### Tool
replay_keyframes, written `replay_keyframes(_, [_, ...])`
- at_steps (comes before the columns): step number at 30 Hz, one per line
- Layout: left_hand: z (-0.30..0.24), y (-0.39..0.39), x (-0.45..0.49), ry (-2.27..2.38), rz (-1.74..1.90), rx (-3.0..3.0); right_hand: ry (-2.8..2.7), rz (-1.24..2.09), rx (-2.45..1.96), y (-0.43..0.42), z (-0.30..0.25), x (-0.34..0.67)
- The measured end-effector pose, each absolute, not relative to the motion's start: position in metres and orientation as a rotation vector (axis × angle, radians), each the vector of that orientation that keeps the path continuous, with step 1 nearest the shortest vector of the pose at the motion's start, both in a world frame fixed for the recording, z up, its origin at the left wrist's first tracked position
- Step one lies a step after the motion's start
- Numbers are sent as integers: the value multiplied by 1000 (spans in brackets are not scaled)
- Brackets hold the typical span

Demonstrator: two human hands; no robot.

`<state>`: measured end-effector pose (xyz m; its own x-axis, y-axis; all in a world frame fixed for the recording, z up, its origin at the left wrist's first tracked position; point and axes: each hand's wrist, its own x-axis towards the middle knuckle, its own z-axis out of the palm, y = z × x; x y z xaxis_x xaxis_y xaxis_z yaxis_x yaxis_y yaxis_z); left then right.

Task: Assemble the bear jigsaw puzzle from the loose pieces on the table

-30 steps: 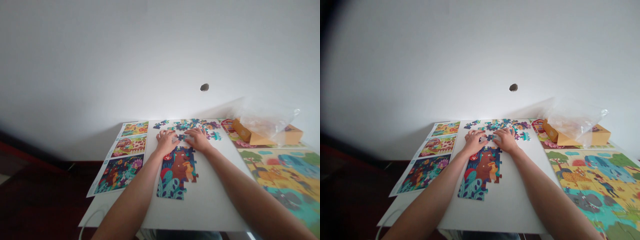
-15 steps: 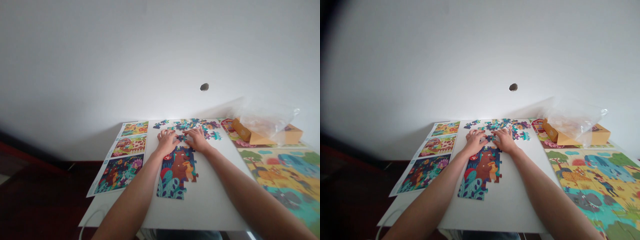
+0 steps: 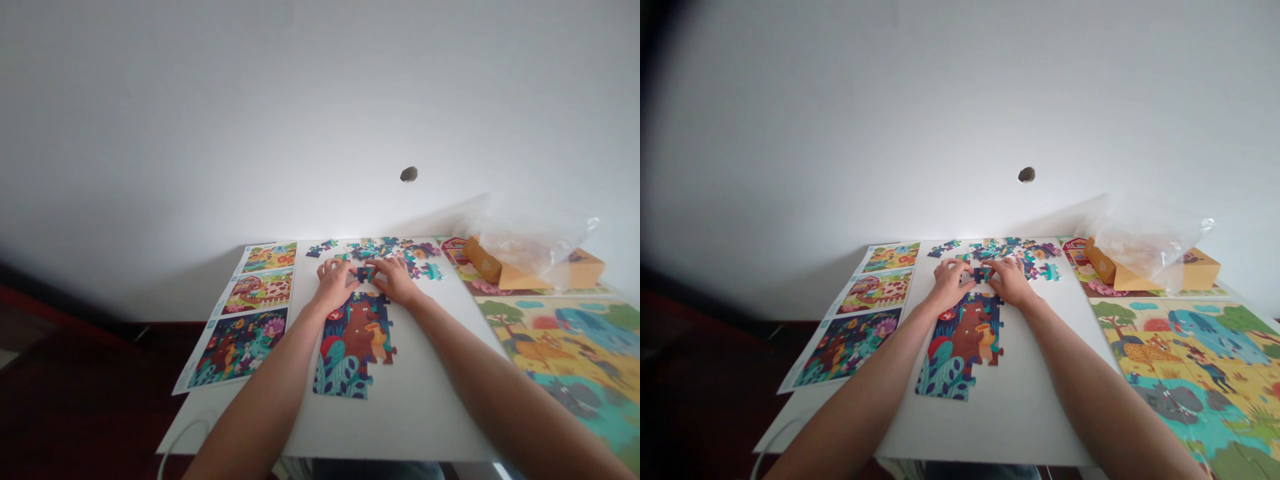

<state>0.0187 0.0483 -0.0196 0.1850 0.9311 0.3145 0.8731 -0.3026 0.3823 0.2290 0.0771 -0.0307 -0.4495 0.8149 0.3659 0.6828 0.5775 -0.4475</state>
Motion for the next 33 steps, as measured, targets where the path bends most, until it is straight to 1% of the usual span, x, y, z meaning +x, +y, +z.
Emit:
replay_keyframes(17, [-11,44,19,1670,820,2349,-2259,353,-1164,75,-29,227])
replay_keyframes(25, [-17,48,18,1612,877,2402,-2268,350,-1170,73,-26,226])
replay_keyframes(29, [-18,47,18,1758,847,2363,-2224,270,-1259,74,-27,226])
replay_keyframes(33, [-19,48,16,2065,756,2218,-1914,120,-1547,78,-29,229])
